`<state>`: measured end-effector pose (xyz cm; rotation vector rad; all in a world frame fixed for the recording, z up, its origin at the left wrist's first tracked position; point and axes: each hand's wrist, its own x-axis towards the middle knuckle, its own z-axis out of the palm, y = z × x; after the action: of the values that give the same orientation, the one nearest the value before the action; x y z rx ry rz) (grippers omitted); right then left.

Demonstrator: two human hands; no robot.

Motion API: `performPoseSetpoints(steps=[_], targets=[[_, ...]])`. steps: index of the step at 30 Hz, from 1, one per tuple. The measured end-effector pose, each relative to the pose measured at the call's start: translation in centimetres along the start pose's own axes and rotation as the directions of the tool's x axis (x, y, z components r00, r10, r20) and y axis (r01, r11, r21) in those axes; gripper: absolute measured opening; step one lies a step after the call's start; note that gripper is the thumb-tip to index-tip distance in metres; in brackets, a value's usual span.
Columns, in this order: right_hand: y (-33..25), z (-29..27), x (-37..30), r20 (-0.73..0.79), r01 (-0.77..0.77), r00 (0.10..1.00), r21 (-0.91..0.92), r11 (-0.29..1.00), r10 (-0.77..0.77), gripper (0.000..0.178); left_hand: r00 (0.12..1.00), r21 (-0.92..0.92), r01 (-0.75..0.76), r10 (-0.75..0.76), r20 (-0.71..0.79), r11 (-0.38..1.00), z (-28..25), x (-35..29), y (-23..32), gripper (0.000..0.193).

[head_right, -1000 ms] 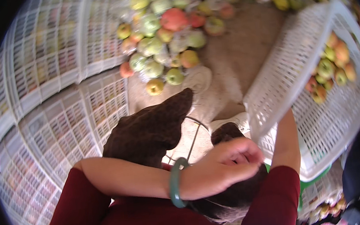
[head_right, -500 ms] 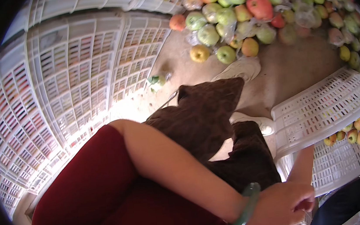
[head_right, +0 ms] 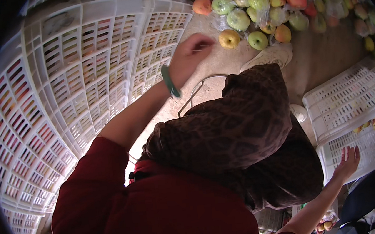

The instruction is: The person sits among crates of apples and repeatedly picks up individual apples, wraps each one in a thin plastic film, and places the wrapped apple into a white plastic crate. The process continues with multiple apples handled one at a time.

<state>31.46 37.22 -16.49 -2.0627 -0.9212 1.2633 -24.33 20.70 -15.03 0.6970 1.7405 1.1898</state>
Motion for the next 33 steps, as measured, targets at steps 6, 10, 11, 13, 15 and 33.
performPoseSetpoints(steps=[6,10,11,13,15,33], targets=[[-4.7,3.0,-6.7,0.091,0.17,0.985,-0.316,0.933,-0.149,0.04,0.753,0.695,0.639,-0.453,-0.477,0.33,-11.8,-5.0,-21.4,0.088],[-4.8,4.4,-8.7,0.186,0.218,0.97,-0.397,0.891,-0.154,0.04,0.6,0.684,0.714,-0.633,-0.489,0.148,-11.7,-5.2,-23.8,0.102],[-4.4,4.9,-8.9,0.17,0.197,0.976,-0.409,0.891,-0.138,0.039,0.579,0.691,0.715,-0.643,-0.501,0.105,-11.6,-5.2,-24.6,0.103],[-3.4,4.0,-8.3,0.223,0.243,0.965,-0.549,0.8,-0.141,0.038,0.54,0.705,0.708,-0.666,-0.514,0.029,-11.4,-5.0,-26.2,0.105],[-2.4,3.3,-8.1,0.232,0.221,0.968,-0.631,0.743,-0.091,0.036,0.533,0.743,0.669,-0.693,-0.485,-0.005,-11.2,-4.2,-26.3,0.105],[-4.3,6.7,-8.7,0.236,0.403,0.914,-0.612,0.681,-0.33,0.029,0.519,-0.449,0.795,-0.841,0.153,0.409,-11.2,-5.6,-21.3,0.077]])
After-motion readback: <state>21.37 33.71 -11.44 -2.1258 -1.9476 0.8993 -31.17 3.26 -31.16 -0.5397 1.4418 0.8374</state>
